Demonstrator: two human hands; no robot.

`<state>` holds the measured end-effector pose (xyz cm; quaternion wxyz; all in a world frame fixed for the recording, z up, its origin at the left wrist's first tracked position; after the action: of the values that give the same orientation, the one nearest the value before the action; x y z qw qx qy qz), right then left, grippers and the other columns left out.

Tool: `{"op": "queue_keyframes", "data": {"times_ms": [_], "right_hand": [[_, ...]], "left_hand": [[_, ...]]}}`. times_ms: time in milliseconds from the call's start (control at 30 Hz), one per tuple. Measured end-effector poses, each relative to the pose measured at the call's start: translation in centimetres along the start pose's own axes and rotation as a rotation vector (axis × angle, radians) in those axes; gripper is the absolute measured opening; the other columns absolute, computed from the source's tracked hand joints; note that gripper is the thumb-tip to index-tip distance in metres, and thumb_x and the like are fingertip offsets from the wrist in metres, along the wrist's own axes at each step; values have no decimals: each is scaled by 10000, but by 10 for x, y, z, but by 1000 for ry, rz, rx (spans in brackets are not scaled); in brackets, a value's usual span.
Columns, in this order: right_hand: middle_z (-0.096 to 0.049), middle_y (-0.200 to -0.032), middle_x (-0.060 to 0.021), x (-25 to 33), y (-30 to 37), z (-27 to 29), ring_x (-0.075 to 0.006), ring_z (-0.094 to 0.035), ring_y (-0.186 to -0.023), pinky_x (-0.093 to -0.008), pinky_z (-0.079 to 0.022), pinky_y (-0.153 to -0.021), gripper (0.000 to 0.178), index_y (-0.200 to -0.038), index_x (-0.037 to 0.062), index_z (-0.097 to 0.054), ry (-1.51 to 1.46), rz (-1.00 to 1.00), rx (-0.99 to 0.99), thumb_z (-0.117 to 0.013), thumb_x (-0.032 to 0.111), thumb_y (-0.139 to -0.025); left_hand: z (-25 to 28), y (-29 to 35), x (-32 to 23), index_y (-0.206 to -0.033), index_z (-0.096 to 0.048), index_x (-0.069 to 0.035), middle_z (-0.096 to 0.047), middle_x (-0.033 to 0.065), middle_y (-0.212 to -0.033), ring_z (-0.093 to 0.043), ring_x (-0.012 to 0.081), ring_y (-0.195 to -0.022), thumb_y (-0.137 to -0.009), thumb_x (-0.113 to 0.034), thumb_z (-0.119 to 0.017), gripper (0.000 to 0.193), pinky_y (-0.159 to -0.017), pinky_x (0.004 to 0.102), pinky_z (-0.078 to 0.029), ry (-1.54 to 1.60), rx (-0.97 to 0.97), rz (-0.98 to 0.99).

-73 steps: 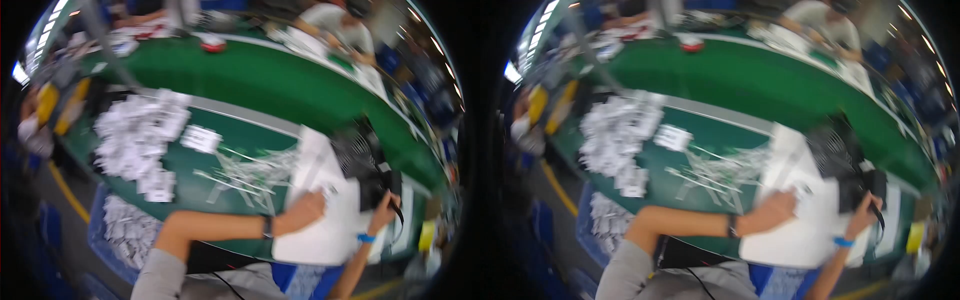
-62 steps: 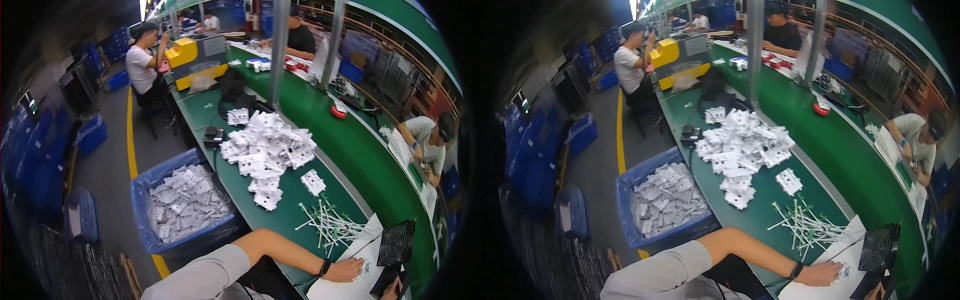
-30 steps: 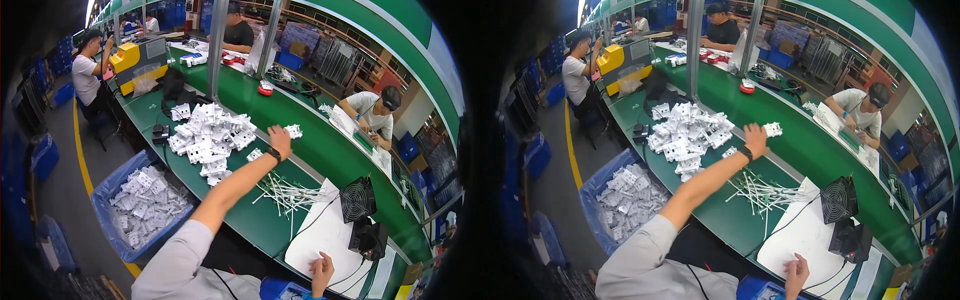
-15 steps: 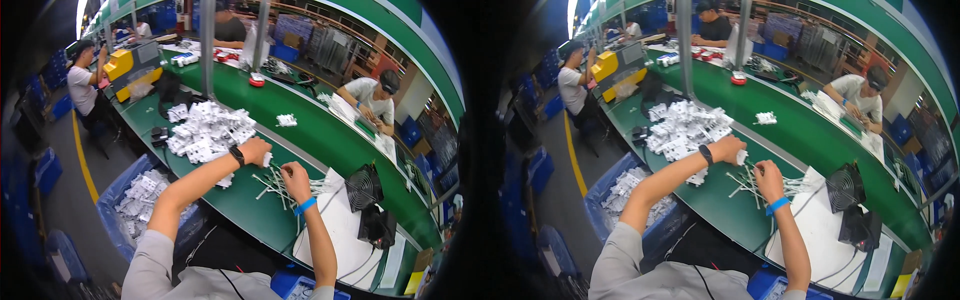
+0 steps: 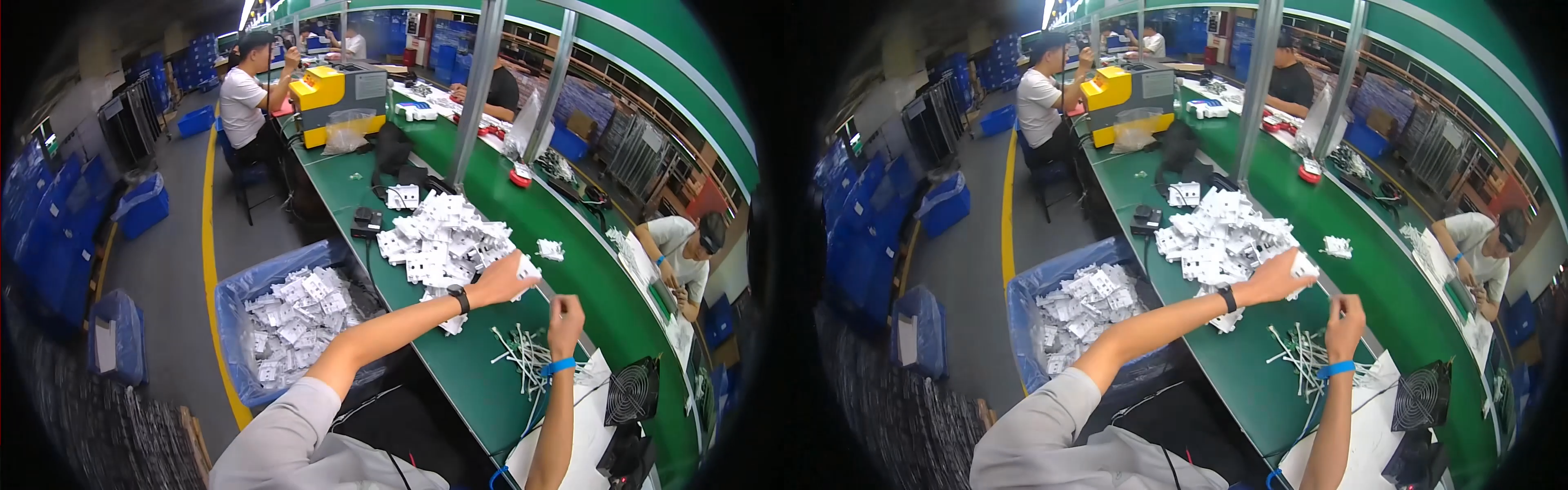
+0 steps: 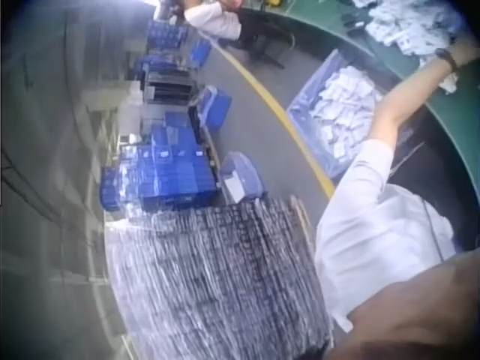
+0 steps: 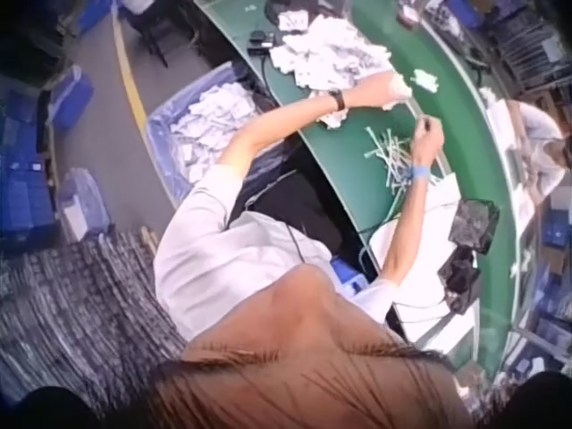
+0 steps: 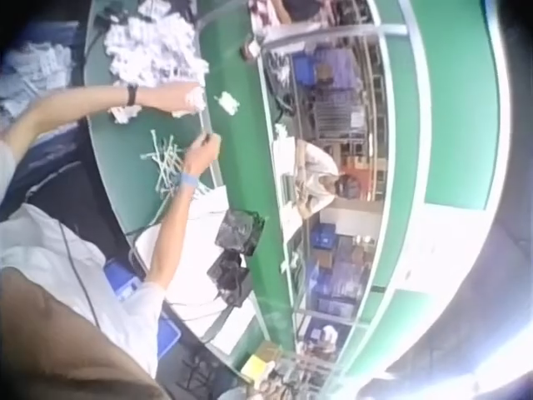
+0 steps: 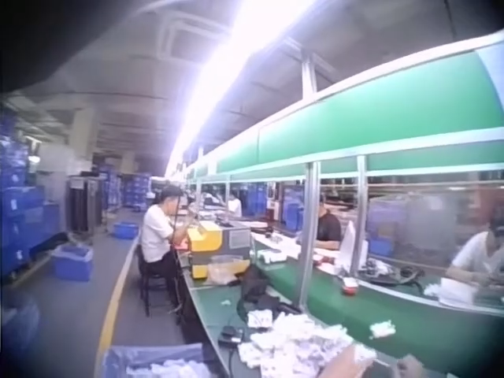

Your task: Soldering wires onto small circuit boards and assembling them into plastic housings on a production line.

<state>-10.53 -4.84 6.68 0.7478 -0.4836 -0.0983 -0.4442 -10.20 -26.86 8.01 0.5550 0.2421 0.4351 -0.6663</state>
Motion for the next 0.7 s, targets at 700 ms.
{"op": "queue_keyframes", "data": {"times_ms": [700], "right_hand": [[-724, -877, -108, 24, 24, 38, -157, -692, -760, -270, -563, -699, 201, -1044, -70, -710, -746, -489, -68, -682, 113, -964]], "left_hand": [[-63, 13, -41, -1240, -555, 20, -679, 113, -1133, -686, 205, -1050, -933, -112, -718, 372, -913, 366, -572, 1273, 89, 293]]}}
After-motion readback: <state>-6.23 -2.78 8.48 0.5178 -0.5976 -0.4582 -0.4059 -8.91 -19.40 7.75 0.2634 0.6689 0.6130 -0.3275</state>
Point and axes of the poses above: each hand's wrist, its own y-axis away from the middle knuckle, its own z-axis out of the back of the hand, x = y × z, the point moved 2 cm from there along -y, towards the middle knuckle
